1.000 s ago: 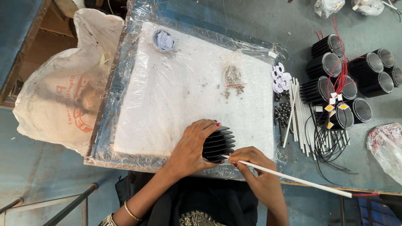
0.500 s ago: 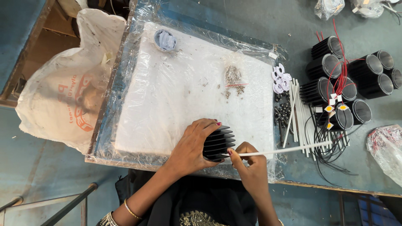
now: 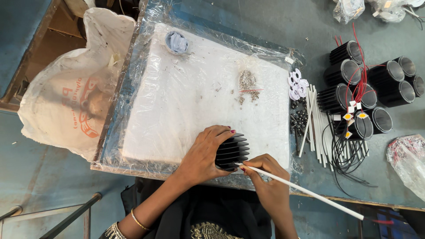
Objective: The person assembles LED light units by inserting a white plastic rod into a black finned housing, then attaching a small LED module with red and black wires. They use a green handheld tool to press or secure the rod into the housing, then place the completed unit on the table. The process is repeated for multiple units.
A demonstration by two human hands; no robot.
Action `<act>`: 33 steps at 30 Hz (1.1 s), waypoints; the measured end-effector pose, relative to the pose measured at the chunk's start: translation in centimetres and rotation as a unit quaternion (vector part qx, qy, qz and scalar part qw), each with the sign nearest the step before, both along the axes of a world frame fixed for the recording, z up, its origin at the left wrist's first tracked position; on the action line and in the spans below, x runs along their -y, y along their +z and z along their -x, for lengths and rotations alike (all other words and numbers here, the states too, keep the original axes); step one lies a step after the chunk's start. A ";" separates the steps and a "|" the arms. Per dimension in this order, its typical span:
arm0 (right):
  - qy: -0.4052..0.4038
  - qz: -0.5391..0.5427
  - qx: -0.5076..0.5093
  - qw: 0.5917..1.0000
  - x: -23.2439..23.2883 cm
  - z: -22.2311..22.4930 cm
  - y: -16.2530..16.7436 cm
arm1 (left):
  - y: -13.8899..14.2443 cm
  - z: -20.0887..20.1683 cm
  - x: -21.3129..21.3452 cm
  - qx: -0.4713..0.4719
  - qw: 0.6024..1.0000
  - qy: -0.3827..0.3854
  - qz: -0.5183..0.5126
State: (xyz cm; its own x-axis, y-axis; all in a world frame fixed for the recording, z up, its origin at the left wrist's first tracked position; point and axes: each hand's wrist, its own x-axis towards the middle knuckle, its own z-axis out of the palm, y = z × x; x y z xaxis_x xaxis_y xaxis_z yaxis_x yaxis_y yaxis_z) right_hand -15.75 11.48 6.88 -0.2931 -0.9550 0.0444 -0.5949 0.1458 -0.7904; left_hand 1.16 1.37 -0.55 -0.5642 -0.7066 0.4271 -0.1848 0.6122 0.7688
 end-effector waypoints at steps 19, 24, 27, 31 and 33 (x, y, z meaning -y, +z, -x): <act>0.065 0.064 0.024 0.996 0.4 0.6 -1.5 | 0.4 0.0 0.0 -0.055 0.998 0.003 -0.024; 0.055 0.078 -0.011 0.995 0.5 0.5 -1.9 | 1.9 0.0 -0.1 -0.030 0.998 -0.010 -0.048; 0.076 0.082 -0.021 0.993 0.5 0.9 -0.9 | 3.6 0.1 -0.3 -0.013 0.997 -0.020 -0.079; 0.178 0.060 0.045 0.981 -0.7 2.2 1.3 | 5.8 0.1 -1.0 -0.012 0.933 -0.105 -0.343; 0.187 0.020 0.084 0.979 -1.4 2.7 1.8 | 6.5 0.3 -1.2 0.019 0.866 -0.144 -0.478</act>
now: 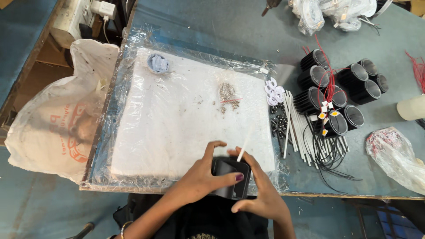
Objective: The person assembles LED light units by inserting a white plastic rod into a black finned housing, then attaching a small LED module with red and black wires. They use a green handheld tool to press or secure the rod into the housing, then place the completed unit on the table. The process is repeated for multiple units.
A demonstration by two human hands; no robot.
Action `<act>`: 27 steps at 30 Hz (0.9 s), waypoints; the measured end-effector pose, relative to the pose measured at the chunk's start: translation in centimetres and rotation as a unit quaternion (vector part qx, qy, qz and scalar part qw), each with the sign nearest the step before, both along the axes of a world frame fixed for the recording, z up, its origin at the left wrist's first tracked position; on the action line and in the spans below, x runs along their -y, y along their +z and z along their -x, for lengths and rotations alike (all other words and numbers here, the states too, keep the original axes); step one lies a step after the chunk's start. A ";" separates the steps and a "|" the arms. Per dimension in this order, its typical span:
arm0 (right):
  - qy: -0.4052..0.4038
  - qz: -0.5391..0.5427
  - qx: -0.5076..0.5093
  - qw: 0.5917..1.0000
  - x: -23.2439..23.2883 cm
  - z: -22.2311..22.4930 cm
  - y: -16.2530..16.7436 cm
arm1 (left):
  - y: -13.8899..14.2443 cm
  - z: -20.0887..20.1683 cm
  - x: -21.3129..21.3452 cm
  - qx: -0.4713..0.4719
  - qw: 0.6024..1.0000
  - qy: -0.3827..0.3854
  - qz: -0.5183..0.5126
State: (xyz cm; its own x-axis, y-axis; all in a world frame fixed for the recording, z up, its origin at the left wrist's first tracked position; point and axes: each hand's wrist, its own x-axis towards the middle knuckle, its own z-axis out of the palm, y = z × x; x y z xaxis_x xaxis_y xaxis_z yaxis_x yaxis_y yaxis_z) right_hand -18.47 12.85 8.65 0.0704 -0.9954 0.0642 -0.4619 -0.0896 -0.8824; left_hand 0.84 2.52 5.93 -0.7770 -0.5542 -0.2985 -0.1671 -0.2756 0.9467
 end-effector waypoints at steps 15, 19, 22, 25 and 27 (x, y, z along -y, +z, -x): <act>-0.218 -0.064 0.324 0.918 -0.5 -1.2 -2.8 | -1.2 0.1 -4.0 -0.175 0.974 0.125 -0.076; -0.191 -0.062 0.277 0.940 0.1 -1.8 -2.2 | -0.8 0.7 -5.1 -0.165 0.965 0.190 -0.074; -0.192 -0.066 0.252 0.946 0.3 -2.4 -1.7 | -0.5 0.7 -5.0 -0.147 0.965 0.213 -0.051; -0.199 -0.070 0.239 0.948 0.3 -2.9 -1.5 | -0.5 0.7 -4.9 -0.127 0.964 0.229 -0.041; -0.197 -0.072 0.230 0.950 0.3 -3.0 -1.5 | -0.6 0.7 -5.0 -0.118 0.962 0.242 -0.046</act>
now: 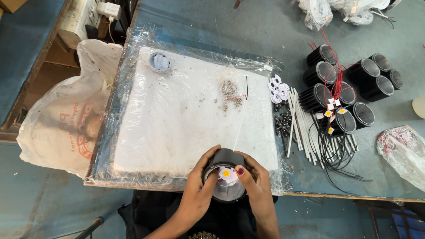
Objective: The person assembles LED light units by inserting a white plastic rod into a black finned housing, then attaching a small LED module with red and black wires. They use a green handheld tool to press or secure the rod into the housing, then place the completed unit on the table. The process is repeated for multiple units.
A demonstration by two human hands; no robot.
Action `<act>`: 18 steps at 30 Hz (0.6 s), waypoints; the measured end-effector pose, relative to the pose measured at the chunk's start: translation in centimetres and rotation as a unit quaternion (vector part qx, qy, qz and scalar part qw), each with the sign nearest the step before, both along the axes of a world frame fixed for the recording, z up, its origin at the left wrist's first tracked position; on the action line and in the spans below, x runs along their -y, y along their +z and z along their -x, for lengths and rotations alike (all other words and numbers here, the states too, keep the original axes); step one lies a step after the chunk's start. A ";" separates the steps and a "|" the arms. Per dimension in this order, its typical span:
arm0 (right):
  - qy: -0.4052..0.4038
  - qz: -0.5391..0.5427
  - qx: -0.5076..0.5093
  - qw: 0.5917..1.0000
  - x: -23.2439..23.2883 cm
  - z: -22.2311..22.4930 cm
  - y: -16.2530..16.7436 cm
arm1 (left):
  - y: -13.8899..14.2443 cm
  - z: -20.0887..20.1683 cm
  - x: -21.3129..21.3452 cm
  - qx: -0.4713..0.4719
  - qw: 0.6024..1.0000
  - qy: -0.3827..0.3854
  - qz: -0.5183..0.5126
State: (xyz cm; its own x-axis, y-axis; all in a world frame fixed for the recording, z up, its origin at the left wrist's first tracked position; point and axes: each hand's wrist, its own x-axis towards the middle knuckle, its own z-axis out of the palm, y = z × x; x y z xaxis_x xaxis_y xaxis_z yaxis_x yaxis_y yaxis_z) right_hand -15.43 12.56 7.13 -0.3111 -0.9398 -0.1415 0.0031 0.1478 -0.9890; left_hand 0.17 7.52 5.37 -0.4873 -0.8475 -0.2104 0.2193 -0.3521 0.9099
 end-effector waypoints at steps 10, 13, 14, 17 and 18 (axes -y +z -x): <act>0.121 0.024 0.014 0.992 0.0 1.6 -1.7 | -1.9 -1.0 1.4 -0.041 0.998 0.016 -0.047; 0.159 0.028 0.192 0.968 2.8 3.1 -2.8 | -2.4 -2.1 1.9 -0.072 0.994 0.028 -0.074; 0.171 0.029 0.267 0.948 3.8 3.6 -3.1 | -2.6 -2.5 2.1 -0.083 0.992 0.030 -0.085; 0.082 0.065 0.215 0.971 6.6 5.4 -3.8 | -3.1 -3.3 2.3 -0.143 0.976 0.030 -0.161; 0.054 0.076 0.224 0.970 7.4 6.2 -3.9 | -3.2 -3.5 2.2 -0.146 0.975 0.026 -0.167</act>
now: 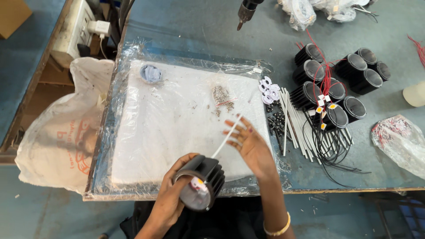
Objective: The person assembles LED light units by inserting a white plastic rod into a black finned housing, then attaching a small LED module with red and black wires. They use a green handheld tool to press or secure the rod into the housing, then place the completed unit on the table. The process is repeated for multiple units.
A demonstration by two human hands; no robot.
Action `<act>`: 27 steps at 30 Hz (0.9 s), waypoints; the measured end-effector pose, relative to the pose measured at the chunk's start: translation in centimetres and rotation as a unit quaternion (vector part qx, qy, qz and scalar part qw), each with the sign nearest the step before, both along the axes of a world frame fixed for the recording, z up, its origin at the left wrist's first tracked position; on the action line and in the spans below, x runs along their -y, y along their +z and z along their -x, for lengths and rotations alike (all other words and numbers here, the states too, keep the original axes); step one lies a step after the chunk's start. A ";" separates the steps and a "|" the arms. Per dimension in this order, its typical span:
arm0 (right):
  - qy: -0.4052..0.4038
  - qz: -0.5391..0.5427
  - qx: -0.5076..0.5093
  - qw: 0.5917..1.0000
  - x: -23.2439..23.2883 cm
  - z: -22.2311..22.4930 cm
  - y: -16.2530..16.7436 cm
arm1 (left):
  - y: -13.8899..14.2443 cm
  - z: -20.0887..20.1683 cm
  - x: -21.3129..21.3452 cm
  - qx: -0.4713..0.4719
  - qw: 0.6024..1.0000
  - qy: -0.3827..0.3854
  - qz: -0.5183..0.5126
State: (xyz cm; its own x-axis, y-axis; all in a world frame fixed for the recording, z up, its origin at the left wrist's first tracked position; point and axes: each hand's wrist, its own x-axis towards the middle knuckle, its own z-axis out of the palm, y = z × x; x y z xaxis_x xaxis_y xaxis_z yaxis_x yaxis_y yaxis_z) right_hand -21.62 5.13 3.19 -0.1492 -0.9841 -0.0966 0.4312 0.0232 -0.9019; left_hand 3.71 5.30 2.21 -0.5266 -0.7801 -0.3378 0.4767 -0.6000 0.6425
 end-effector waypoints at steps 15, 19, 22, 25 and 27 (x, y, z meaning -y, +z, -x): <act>-0.246 -0.038 -0.164 0.954 -0.3 7.7 -4.2 | -0.2 -1.2 -0.1 0.048 0.994 0.016 -0.095; -0.220 -0.043 -0.262 0.938 -0.9 8.2 -3.9 | -0.3 -1.1 0.0 0.022 0.997 0.014 -0.074; -0.229 -0.033 -0.386 0.893 -1.7 7.9 -3.2 | 0.1 -1.1 0.1 0.018 0.999 0.016 -0.048; -0.254 -0.003 -0.445 0.859 -1.8 7.5 -2.1 | 1.0 -0.3 0.0 0.035 0.999 0.004 -0.018; -0.272 0.006 -0.457 0.847 -1.5 7.4 -1.3 | 1.5 0.3 0.0 0.056 0.998 -0.015 -0.019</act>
State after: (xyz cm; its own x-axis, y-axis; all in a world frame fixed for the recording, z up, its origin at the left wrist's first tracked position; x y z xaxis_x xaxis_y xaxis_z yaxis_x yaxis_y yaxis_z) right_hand -29.02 6.62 1.93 -0.5881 -0.7454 0.3138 -0.5029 0.0332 -0.8637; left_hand 3.42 5.25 3.69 -0.5074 -0.7496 -0.4250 0.3841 -0.6383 0.6671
